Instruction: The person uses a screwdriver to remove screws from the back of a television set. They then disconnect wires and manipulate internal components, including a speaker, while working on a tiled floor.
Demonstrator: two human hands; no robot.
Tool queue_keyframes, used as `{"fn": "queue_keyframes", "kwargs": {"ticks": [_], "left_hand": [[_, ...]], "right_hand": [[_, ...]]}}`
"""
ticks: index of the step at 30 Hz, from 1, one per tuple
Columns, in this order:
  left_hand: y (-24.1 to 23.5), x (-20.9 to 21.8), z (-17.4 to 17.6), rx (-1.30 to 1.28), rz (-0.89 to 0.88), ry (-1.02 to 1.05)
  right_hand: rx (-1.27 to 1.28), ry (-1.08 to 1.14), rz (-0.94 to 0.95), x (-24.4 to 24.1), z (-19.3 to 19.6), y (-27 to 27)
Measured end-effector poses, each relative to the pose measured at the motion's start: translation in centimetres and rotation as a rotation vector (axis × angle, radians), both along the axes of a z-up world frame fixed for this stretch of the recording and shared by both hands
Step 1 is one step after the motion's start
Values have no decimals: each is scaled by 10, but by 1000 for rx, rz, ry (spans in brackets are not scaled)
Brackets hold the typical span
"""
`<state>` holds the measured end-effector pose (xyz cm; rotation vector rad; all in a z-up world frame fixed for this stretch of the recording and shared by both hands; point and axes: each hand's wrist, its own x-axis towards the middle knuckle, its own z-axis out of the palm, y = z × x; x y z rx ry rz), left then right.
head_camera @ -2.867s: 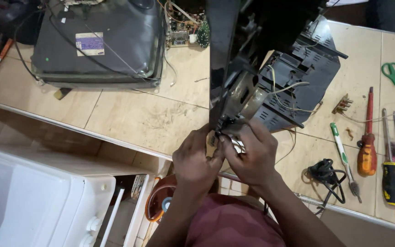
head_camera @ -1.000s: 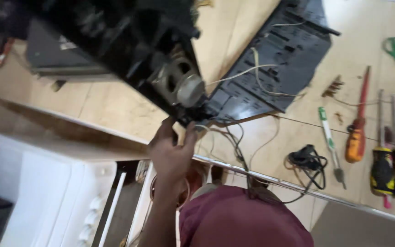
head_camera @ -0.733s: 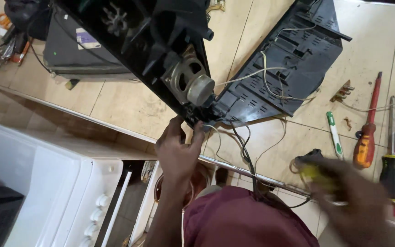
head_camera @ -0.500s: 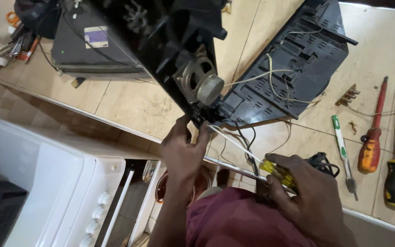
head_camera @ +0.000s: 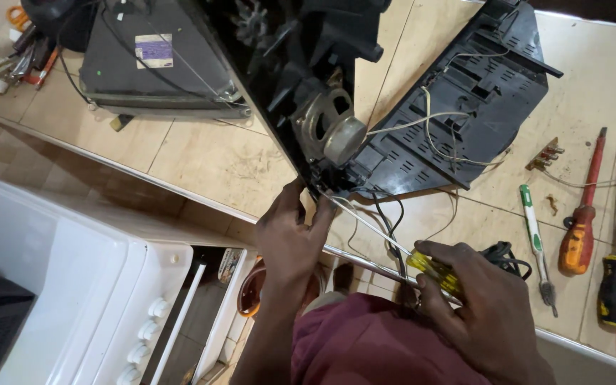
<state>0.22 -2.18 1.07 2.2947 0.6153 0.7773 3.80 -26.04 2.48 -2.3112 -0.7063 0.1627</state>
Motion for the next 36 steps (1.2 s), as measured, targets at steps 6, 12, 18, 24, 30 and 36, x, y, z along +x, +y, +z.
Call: {"fn": "queue_keyframes", "kwargs": {"ticks": [6,12,18,24,30,36], "left_hand": [[4,1,-4,13,-26,30],[3,2,-1,-6,-22,6],[4,4,-4,64,-55,-80],[7,3,-8,74,-70,-71],[8,4,-10,87,-76,-77],[9,3,-5,62,-100,-84]], "right_hand": [[-66,70,-56,0,2,3],[-12,11,-20,-1,-1,3],[-30,-32,-23,0,-7,2],[-6,4,-55,-3,-1,5],[-18,-5,-54,-4,0,5],[-61,-5,-55,-4,-9,3]]}}
